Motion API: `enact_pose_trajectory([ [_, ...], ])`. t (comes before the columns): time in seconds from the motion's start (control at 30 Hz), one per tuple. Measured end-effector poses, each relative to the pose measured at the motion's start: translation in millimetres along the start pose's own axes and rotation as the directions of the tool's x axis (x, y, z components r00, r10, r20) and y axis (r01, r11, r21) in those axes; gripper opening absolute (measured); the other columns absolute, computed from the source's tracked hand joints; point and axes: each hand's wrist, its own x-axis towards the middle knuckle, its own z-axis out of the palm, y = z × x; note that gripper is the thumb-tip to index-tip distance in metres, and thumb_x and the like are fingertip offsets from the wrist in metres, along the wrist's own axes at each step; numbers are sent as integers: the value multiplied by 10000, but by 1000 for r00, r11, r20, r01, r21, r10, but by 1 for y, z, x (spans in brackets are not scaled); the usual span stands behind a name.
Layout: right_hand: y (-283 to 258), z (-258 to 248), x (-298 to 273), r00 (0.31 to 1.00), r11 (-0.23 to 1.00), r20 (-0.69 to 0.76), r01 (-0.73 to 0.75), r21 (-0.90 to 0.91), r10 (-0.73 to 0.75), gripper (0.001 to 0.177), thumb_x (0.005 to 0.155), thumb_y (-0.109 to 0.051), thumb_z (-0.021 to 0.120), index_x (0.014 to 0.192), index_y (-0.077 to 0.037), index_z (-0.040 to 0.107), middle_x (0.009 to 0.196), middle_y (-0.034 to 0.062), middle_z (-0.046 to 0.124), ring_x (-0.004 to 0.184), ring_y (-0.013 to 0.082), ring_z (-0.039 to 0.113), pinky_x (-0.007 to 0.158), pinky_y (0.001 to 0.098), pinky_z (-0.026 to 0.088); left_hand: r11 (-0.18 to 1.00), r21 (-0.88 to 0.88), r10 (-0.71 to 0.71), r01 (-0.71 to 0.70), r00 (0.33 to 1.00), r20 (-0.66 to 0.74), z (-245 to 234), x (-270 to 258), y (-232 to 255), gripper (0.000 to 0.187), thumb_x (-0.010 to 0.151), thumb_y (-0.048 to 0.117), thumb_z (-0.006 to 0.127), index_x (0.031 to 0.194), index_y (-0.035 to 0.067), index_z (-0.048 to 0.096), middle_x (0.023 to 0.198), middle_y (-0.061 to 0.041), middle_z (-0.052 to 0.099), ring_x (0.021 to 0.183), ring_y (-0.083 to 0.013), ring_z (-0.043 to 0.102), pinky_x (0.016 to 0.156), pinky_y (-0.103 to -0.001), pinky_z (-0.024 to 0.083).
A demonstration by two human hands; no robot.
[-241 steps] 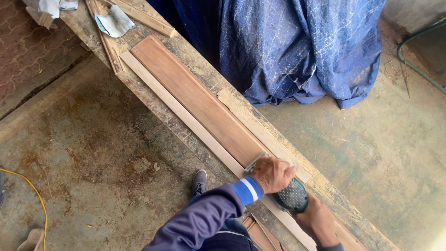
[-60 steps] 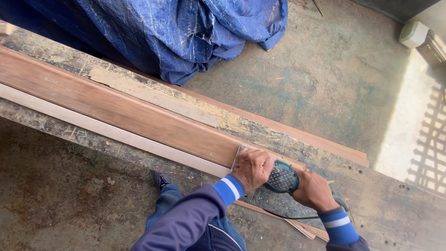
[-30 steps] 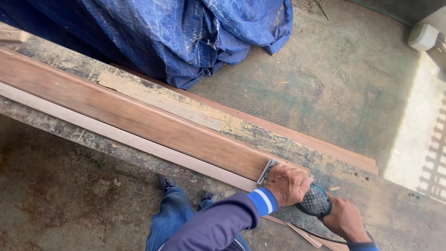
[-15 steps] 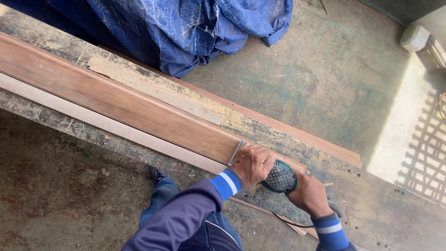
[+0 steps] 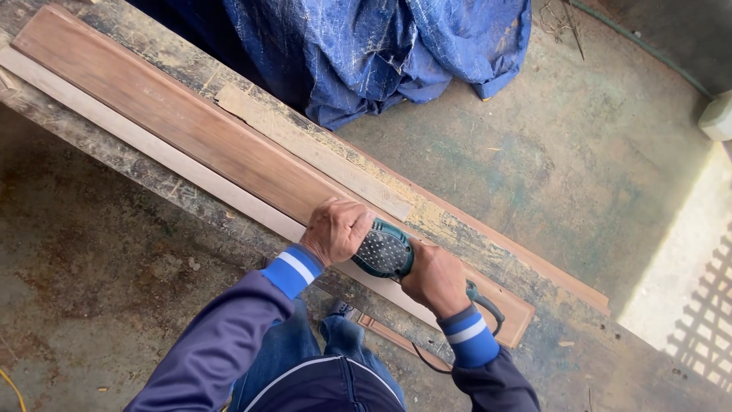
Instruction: Sanding a wooden board using an electric sander and manual sandpaper.
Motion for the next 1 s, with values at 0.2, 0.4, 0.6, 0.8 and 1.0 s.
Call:
enact_pose_trajectory([
  [0.2, -35, 14, 25, 997, 998, -51, 64, -6, -65, 217, 721, -170, 725, 917, -81, 694, 707, 208, 695, 686, 416, 699, 625, 507, 569, 997, 64, 40, -36, 997, -60, -42, 0, -23, 360, 1045, 247, 497, 780, 43, 629, 751, -130, 665, 734, -327, 645, 733, -437, 473],
  [0.4, -14, 4, 10, 996, 997, -36, 78, -8, -78, 272, 714, -177, 730, 970, -88, 708, 700, 217, 700, 683, 411, 706, 640, 497, 570, 999, 36, 9, -8, 999, -31, -21, -1, -7, 364, 1038, 248, 488, 777, 58, 658, 714, -120, 663, 679, -298, 633, 702, -432, 461],
  [0.6, 53, -9, -34, 1000, 1000, 3, 15, -9, -15, 337, 733, -267, 787, 1027, -115, 720, 735, 193, 717, 680, 390, 711, 618, 492, 566, 999, -39, -12, 12, 1000, 5, 53, -7, 39, 406, 1040, 273, 494, 692, 104, 616, 615, -93, 618, 576, -244, 575, 698, -433, 454],
  [0.8, 140, -12, -86, 995, 992, 50, -85, -95, 90, 448, 666, -197, 737, 1113, -190, 718, 759, 163, 740, 705, 360, 736, 667, 457, 594, 993, -108, 45, -44, 999, 4, 124, -8, 105, 373, 1031, 264, 524, 697, 114, 594, 641, -101, 620, 594, -250, 573, 691, -443, 443],
  [1.0, 228, -7, -142, 937, 945, 145, -303, -124, 319, 581, 641, -264, 818, 1209, -263, 697, 876, 151, 760, 850, 391, 734, 762, 502, 590, 985, -170, 24, -3, 992, 121, 195, -11, 169, 343, 1025, 285, 574, 730, 114, 607, 680, -112, 642, 622, -262, 618, 714, -456, 458],
])
